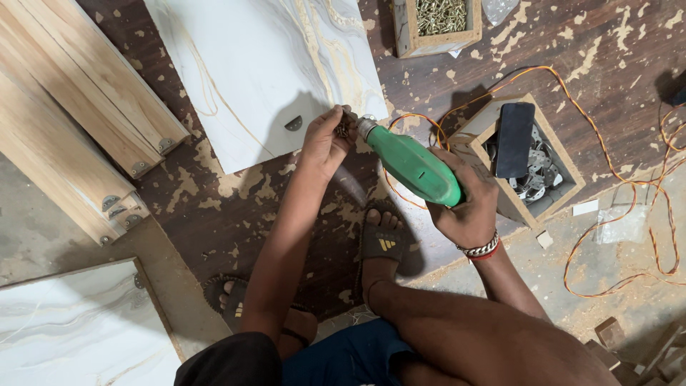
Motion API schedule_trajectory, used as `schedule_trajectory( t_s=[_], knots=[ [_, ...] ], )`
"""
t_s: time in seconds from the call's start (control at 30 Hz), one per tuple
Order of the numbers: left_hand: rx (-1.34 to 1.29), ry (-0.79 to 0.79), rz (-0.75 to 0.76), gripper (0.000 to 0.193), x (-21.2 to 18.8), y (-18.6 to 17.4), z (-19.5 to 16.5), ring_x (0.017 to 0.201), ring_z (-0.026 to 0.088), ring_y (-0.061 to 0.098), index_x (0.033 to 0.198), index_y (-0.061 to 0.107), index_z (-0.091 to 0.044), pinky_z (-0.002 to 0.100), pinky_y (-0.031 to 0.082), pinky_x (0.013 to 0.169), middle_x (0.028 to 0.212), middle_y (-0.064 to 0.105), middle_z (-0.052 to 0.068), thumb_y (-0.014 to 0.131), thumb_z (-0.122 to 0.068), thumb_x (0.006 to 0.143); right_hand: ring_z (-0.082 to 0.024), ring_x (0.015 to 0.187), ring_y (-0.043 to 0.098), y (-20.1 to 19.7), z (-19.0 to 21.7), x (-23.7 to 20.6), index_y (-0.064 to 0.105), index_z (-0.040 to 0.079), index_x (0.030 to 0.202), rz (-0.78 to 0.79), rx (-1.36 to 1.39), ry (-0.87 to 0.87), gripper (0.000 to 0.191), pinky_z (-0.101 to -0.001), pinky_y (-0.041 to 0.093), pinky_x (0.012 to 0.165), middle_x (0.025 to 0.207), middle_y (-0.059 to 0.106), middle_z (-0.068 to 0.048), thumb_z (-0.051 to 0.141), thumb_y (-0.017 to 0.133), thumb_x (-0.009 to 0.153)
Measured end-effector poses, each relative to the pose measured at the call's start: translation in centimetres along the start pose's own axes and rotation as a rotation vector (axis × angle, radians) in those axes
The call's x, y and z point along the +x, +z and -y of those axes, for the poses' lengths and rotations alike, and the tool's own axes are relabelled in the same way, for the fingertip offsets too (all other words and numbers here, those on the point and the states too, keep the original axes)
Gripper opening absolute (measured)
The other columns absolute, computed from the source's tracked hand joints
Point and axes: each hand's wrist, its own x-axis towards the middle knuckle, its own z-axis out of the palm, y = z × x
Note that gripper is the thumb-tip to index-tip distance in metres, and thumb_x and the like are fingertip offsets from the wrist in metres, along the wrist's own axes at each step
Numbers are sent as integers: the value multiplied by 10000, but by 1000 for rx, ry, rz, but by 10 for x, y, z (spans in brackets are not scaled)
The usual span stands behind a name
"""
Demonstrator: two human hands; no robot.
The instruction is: The person uses a green corded drill to fasten metal corner brackets onto white marble-patterned panels. They repeatedly pick up screws, align the brackets, and drive the screws into the panel corners. The person flips the panel over to work on the opposite side and continues attaching brackets to multiple panels.
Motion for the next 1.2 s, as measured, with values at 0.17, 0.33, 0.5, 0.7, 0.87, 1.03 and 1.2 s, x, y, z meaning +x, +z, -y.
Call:
schedule_trajectory(
  t_s=[0.17, 0.33, 0.5, 0.7, 0.87, 1.03, 1.2],
  knots=[
    [-69, -24, -52, 162, 1, -3, 4, 813, 218, 672, 983, 662, 7, 340, 601, 745, 911, 693, 127, 728, -138, 955, -247, 1082, 759, 0, 2, 0, 635, -21, 1319, 7, 8, 54, 535, -331, 574, 942, 1190, 748, -198, -38, 729, 792],
    [-108, -14, -7, 193, -3, -6, 7, 815, 207, 678, 1014, 708, 22, 337, 600, 750, 904, 699, 110, 735, -151, 932, -250, 1067, 767, -1, 7, 3, 639, -6, 1316, 5, 6, 72, 542, -327, 579, 929, 1172, 754, -190, -37, 713, 780],
    [-107, -5, -17, 188, -6, -4, 8, 801, 198, 679, 1019, 723, 16, 324, 592, 747, 896, 713, 104, 751, -144, 924, -292, 1050, 768, -3, 13, 3, 646, 32, 1315, 21, -71, 20, 550, -345, 595, 901, 1139, 753, -188, -18, 696, 769],
    [32, 36, -1, 161, -12, -1, 7, 774, 179, 663, 988, 735, -22, 321, 569, 708, 873, 717, 77, 763, -171, 936, -347, 821, 712, -9, 14, 7, 667, 67, 1323, 150, -313, -66, 749, -424, 574, 811, 1013, 757, -162, 27, 713, 576],
    [-6, 33, -33, 124, -13, 1, 6, 762, 178, 672, 945, 733, -52, 325, 558, 719, 854, 722, 66, 775, -161, 905, -343, 871, 713, -4, 11, 4, 610, 36, 1357, 175, -308, -128, 783, -409, 563, 810, 1192, 749, -191, 24, 748, 587],
    [139, 66, 107, 99, -4, -3, -2, 783, 172, 667, 910, 704, -62, 302, 562, 750, 894, 748, 70, 786, -118, 917, -173, 1071, 693, -3, -3, 6, 602, -6, 1357, 73, 283, 263, 660, -307, 573, 915, 1187, 731, -150, -29, 768, 718],
    [1427, 663, 11, 71, 10, -18, 4, 563, 182, 558, 988, 772, -76, 339, 410, 540, 662, 657, 96, 778, -99, 921, -157, 1042, 697, -18, -17, 17, 634, -46, 1308, 11, 77, 332, 581, -303, 560, 890, 1152, 745, -146, -31, 760, 741]
  ],
)
